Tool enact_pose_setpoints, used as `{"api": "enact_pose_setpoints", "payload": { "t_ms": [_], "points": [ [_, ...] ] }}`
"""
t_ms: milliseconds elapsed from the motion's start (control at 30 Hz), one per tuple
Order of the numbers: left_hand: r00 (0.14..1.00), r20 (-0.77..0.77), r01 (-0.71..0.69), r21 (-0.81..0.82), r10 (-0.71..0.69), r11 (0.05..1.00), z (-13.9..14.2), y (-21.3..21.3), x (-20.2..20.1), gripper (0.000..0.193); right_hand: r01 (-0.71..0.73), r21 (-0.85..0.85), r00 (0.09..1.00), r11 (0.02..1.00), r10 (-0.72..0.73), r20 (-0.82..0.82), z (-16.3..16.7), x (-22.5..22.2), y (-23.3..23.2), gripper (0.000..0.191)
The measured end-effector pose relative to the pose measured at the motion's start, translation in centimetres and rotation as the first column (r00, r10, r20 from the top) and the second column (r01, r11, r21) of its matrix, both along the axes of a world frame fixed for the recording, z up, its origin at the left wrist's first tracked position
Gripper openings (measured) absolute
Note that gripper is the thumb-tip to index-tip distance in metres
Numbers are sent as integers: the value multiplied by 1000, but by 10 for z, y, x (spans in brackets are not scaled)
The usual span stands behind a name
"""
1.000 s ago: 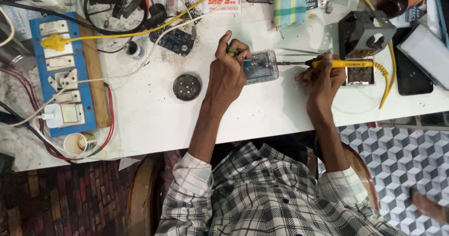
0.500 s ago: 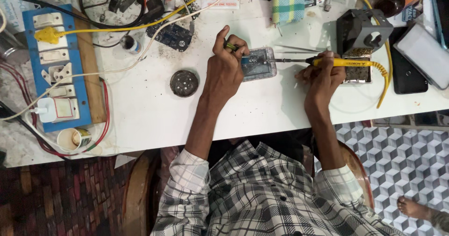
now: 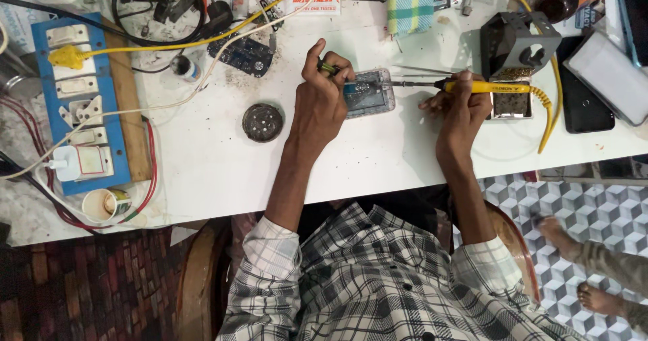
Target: The person solders components on a disassembled smartphone motherboard placed on a workbench, holding the board steady with one hand while applying a soldering iron with the other, occasionally repositioning the board and cleaning the iron tip on a stand.
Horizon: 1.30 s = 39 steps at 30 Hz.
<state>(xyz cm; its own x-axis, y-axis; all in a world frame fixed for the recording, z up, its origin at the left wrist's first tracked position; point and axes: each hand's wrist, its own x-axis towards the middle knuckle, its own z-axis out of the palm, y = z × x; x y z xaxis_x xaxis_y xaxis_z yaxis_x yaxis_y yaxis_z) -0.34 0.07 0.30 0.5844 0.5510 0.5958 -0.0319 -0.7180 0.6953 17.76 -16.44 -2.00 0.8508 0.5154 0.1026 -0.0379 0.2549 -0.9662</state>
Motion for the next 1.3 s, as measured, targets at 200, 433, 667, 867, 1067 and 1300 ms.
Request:
{"api": "enact_pose_setpoints", "payload": {
  "t_ms": [200,433,667,867,1067,1300],
  "points": [
    [1000,11,6,-19,-6,1000,0,0,-1,60,-16,-23,1000,1000,17,13,4,-2,-2,38],
    [1000,1,3,-31,-3,1000,-1,-1,1,60,-23,10,999,1000,23,31,2,0,-4,38],
    [1000,4,2,-7,-2,1000,-1,0,2,61,-29,-19,999,999,30,39,1,3,-4,39],
    [999,-24,-23,-6,23,1000,-3,0,3,64,-19,-11,999,1000,20,38,-1,3,-4,37],
    [1000,-8,-28,25,28,999,-5,1,5,65,6,7,1000,1000,-6,-2,-5,8,-2,31],
    [1000,6,-31,50,31,998,-7,2,5,64,34,-47,998,998,-31,50,-1,5,-3,26]
  ]
}}
